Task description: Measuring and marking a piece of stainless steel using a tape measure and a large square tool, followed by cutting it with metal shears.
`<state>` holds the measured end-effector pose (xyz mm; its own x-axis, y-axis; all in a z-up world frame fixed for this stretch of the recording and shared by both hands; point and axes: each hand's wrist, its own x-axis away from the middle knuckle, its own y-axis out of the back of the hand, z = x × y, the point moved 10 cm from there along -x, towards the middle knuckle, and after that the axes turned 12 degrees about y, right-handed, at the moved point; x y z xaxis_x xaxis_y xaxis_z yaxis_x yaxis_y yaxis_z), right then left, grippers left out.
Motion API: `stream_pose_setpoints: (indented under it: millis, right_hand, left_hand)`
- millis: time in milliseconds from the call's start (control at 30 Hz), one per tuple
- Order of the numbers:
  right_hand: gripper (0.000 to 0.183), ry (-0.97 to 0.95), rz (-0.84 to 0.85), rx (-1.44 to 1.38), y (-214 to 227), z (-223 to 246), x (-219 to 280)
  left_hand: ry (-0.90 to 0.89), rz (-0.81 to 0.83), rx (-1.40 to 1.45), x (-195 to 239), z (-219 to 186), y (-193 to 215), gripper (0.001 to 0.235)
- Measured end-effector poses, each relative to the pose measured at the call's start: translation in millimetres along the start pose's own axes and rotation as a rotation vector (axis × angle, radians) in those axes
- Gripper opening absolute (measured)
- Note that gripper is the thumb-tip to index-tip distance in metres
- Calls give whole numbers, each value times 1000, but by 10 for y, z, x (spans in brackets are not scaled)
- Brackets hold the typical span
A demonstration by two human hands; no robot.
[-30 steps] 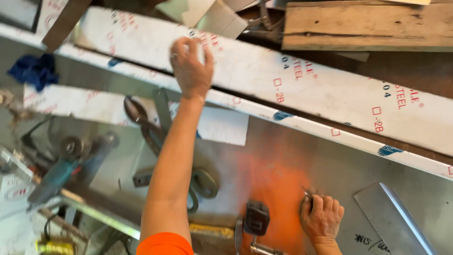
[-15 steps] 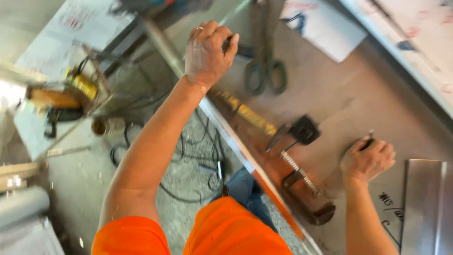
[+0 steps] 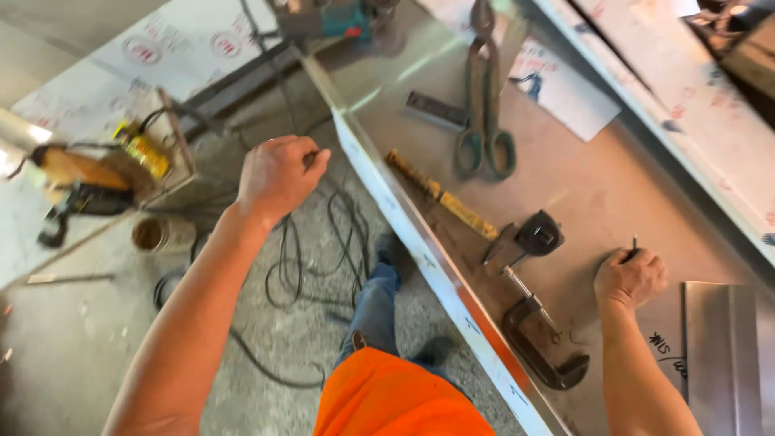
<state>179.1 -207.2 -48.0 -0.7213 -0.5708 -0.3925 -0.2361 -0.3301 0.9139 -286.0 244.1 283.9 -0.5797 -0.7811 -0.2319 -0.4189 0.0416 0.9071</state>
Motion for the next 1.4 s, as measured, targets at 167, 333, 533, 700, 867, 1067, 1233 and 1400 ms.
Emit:
stream_pose_setpoints:
  millis: [167, 333, 533, 700, 867, 1067, 1233, 1400]
  right_hand:
    - [27, -280, 4, -146, -580, 161, -591]
    - [27, -168, -128, -225, -706, 1401, -1718]
    - [23, -227, 106, 172, -632, 1820, -2027]
    - [19, -258, 160, 154, -679, 1800, -2104]
    - [18, -323, 202, 162, -743, 1727, -2158]
    - [19, -364, 229, 145, -766, 1701, -2166]
    - [19, -345, 209, 115, -744, 1681, -2178]
    - [19, -320, 192, 108, -661, 1705, -2200]
  left_hand:
    - [-44, 37, 33, -1590, -121, -726, 26]
    - [-163, 30, 42, -3860, -521, -2346, 25]
    - [-126, 30, -40, -5887, -470, -3836, 42]
    - [47, 76, -267, -7229, -22, -4711, 79]
    - [161, 411, -329, -7581, 5, -4917, 103]
    - [4, 394, -371, -7777, -119, -4722, 96]
    - [-24, 235, -224, -7928, -167, -3991, 82]
    - [-31, 36, -91, -8065, 323, -3287, 63]
